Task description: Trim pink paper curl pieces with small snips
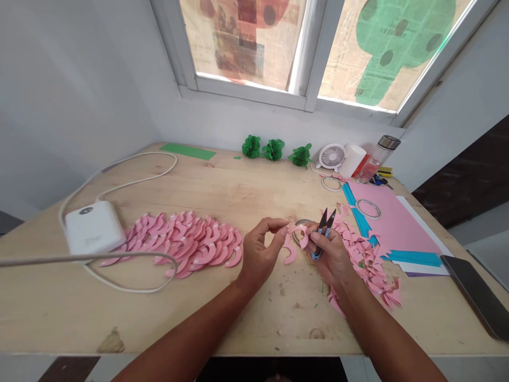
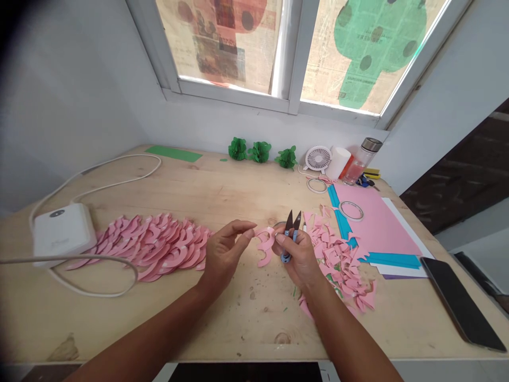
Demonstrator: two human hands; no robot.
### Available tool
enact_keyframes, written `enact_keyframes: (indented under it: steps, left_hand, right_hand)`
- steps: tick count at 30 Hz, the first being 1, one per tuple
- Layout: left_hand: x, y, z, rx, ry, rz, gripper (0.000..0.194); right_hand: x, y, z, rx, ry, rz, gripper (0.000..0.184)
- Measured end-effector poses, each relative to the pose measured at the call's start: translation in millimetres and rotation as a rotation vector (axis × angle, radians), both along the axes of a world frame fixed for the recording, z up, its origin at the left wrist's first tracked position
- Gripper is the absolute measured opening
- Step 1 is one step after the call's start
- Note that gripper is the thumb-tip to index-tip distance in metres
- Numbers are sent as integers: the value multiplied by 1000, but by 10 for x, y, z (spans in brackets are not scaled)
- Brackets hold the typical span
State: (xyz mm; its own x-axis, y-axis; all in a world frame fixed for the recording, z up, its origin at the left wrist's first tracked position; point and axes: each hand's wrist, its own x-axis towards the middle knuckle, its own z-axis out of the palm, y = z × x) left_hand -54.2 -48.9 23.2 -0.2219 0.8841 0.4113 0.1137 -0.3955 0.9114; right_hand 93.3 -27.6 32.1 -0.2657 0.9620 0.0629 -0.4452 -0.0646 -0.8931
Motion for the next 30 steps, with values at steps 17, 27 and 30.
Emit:
enact_keyframes:
  steps: [17,27,30]
  left_hand:
    - [36,57,88,-300,-344,-267,20]
    - [34,79,73,-364,-333,-217,20]
    - [39,88,75,-376,-309,-209,22]
  right_hand:
    - [15,7,-117,308,-484,-91,11]
    - [6,14,-91,338,-500,-156,10]
    - [9,1,-80,365,-547,-179,10]
